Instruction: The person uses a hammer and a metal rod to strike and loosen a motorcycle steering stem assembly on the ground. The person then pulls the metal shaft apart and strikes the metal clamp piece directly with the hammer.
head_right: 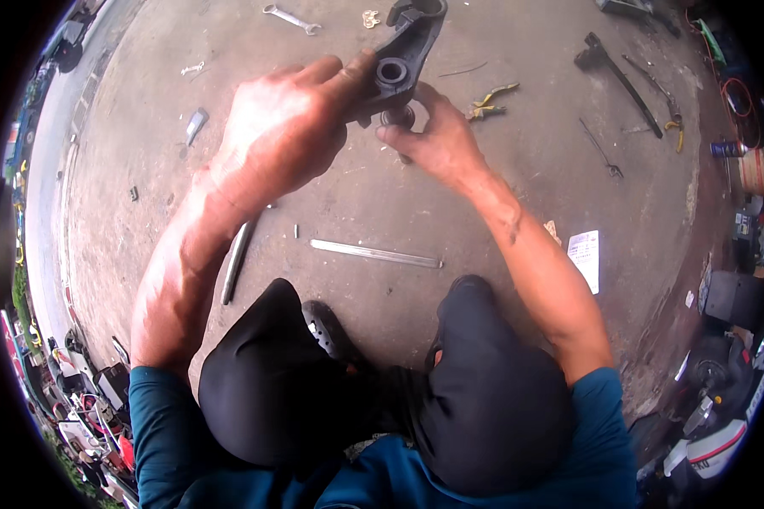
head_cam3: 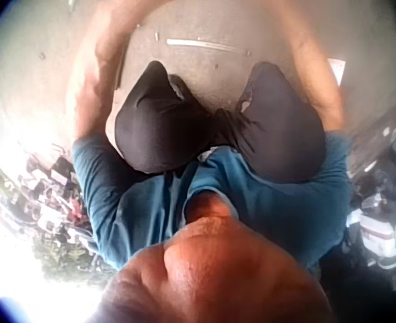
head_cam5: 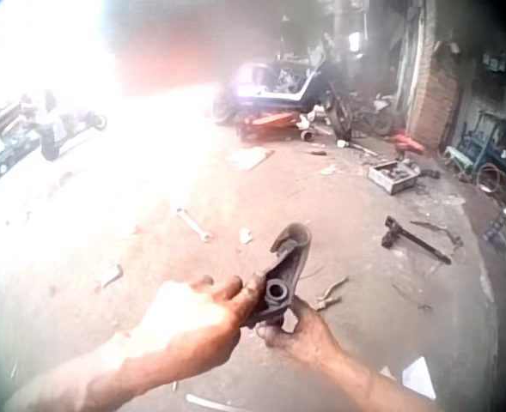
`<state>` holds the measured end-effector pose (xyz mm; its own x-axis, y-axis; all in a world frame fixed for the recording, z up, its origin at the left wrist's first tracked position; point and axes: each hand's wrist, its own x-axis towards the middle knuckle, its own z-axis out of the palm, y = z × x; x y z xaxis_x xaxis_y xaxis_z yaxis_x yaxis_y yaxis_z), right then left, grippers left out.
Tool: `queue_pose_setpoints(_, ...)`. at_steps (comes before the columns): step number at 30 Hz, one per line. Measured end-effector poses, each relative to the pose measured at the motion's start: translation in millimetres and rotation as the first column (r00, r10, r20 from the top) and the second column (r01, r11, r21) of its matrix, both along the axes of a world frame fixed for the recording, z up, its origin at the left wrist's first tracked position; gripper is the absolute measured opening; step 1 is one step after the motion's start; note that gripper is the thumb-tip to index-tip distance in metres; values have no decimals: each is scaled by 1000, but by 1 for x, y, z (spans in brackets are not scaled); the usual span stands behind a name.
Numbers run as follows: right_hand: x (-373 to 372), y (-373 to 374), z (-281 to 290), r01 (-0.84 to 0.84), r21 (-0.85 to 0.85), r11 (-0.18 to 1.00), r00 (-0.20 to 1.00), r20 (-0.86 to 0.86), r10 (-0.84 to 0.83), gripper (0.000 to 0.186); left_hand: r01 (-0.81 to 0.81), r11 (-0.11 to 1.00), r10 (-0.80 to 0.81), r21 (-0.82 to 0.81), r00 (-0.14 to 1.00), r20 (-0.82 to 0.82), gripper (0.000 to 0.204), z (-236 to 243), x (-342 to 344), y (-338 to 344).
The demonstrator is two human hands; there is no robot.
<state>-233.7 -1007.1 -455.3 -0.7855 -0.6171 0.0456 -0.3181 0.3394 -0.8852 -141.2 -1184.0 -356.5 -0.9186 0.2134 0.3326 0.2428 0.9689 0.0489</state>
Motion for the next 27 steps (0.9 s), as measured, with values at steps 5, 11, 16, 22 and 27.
queue_pose_setpoints(5, 8, 13, 52, 351, -428, 833, 934, 103, -341, 48, -43, 998, 50, -34, 972, 229, 46, 15, -20, 17)
queue_pose_setpoints(11, -27, 8, 67, 296, -303, 906, 891, 429, -147, 32, 137, 929, -219, 345, 953, 211, 45, 23, -22, 30)
queue_pose_setpoints(16, -27, 28, 66, 387, -244, 889, 869, 419, -263, 42, -408, 557, 149, 724, 906, 396, 54, -67, 41, -46)
queue_pose_setpoints(22, -8, 27, 84, 313, -171, 934, 881, 420, -218, 36, -793, 609, 648, -32, 473, 598, 60, -233, 198, -99)
queue_pose_setpoints(27, -13, 30, 95, 195, -48, 980, 936, 307, -171, 31, -828, 559, 777, -39, 507, 372, 55, -266, 207, -103)
